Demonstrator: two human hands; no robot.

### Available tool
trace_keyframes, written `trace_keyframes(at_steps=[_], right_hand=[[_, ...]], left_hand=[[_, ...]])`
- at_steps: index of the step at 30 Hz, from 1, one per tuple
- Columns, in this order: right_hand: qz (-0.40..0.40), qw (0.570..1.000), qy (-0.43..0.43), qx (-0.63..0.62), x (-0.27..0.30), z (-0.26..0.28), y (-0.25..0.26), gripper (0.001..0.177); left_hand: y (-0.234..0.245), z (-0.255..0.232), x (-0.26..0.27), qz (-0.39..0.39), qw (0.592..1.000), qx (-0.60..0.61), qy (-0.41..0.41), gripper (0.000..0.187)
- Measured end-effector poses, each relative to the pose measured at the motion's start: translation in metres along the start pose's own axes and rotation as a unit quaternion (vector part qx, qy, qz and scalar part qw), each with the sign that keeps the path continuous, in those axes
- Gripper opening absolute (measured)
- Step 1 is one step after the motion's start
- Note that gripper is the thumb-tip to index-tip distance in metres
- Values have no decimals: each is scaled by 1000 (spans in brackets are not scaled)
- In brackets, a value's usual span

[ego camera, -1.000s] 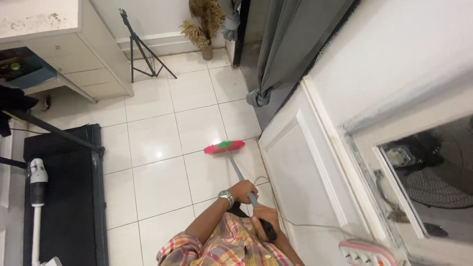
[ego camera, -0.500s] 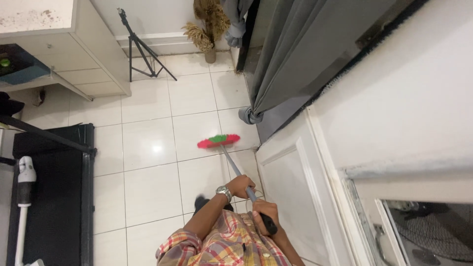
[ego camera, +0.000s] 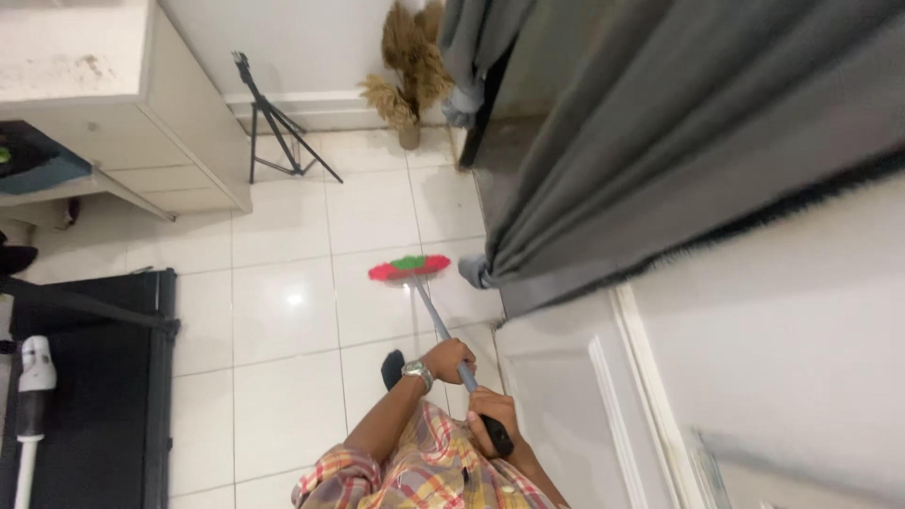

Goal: Sweeping the tiled floor with a broom.

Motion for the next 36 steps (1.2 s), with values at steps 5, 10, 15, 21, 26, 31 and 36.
trace_keyframes(at_steps=[5,10,15,21,26,31,36], right_hand=[[19,1000,18,-17,-63,-15,-10,19],[53,998,15,28,-116,-35,-57,24],[88,995,0,55,-142,-52,-70,25],[115,992,-24,34,-204,-34,-50,16],[158,987,-1,24,-244,-59,-52,15],[223,974,-14,28,-299,-86,-36,17],[283,956,-8,-79,-370,-90,5,20]], left_hand=[[45,30,-6,-37,999,-3,-15,29],[102,70,16,-41,999,-17,-5,29],[124,84,15,-67,998,11,5,29],[170,102,-8,-98,995,10,17,21],[199,138,-16,-108,992,-12,71,24],[240,165,-41,-167,980,-27,107,21],[288,183,-72,-238,952,-56,182,23]])
Point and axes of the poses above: each hand's wrist, its own x-axis away from the middle knuckle, its own y-axis out of the back of the hand, z = x × y, the point moved 8 cm from there along -x, towards the middle knuckle, and after that the axes turned 11 degrees about -y, right-handed, at the moved point
